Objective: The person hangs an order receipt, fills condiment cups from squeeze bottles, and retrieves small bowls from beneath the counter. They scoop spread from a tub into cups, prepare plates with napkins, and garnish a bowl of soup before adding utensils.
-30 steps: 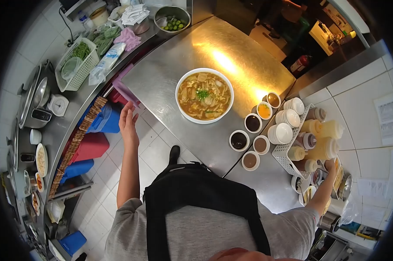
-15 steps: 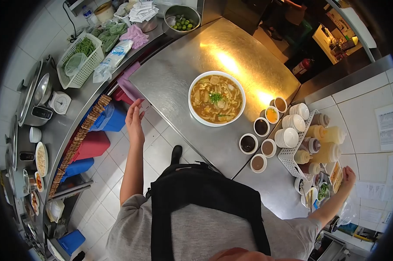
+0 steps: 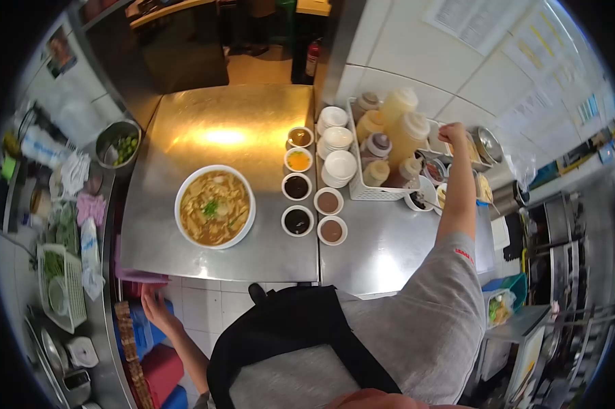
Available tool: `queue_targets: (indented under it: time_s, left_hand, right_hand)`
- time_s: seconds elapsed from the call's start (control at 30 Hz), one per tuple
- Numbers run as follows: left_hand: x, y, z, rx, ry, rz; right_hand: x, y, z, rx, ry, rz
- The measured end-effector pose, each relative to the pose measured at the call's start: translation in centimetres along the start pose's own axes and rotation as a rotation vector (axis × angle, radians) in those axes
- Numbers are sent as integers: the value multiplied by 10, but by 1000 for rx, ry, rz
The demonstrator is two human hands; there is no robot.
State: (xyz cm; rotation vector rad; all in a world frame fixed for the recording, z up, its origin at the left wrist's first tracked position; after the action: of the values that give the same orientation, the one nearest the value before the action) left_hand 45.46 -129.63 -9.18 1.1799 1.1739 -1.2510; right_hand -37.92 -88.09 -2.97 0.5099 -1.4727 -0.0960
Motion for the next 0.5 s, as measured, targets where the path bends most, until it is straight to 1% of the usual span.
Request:
queue_targets:
  time_s: [0.03,0.07,0.1,0.13,0.17,0.2,0.23,0.27,0.3,0.33,0.37,0.4,0.43,0.5]
  left_hand:
    - [0,2,0,-29,1,22]
    - [-1,2,-1,-68,5,47]
    - [-2,-1,-1,-74,6,58]
    - [-3,-6,-1,-24,3,30]
    - [-5,-6,-1,5,-5,3]
    - [-1,-5,0,-32,14,10]
    - [1,-3,1,-83,31,16]
    - [-4,-5,-3,-122,27,8]
    - [-9,-9,-7,-153,22,-4]
    - [-10,-8,-8,-148,23,-9]
    - [-11,-8,-9,-127,28,-18]
    - [-10,-7,-10,-130,41,-25]
    - [-9,-6,-11,-123,53,-31]
    - [0,-2,-10,-107,73,-52]
  right_hand:
    - [5,-2,-7,-63,14,-25]
    - [8,7,-11,-68,7,-21]
    - [6,15,-8,-16,24,-31]
    - [8,7,0,60,45,-38]
    - [26,11,-9,5,-37,36]
    - [43,18,-7,-5,6,-35]
    - [72,19,-14,62,79,20]
    - [96,24,-5,100,107,43]
    - [129,23,-9,65,174,-30]
    - [176,4,-37,88,238,-15]
    - [219,-20,-70,164,343,71]
    - [256,-48,-100,212,413,50]
    - [286,-83,-130,245,420,51]
    - [335,-155,-201,426,605,-100]
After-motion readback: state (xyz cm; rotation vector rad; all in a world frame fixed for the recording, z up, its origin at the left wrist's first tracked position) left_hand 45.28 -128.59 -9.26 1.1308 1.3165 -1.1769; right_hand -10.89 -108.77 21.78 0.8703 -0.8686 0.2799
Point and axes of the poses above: each hand's wrist, its own z-axis towards the middle knuckle, its own y-axis out of the back of the hand, x = y × z, the point moved 4 cm from there along z, towards the middle knuckle, and after that the axes turned 5 degrees about z, right-handed, at the moved point
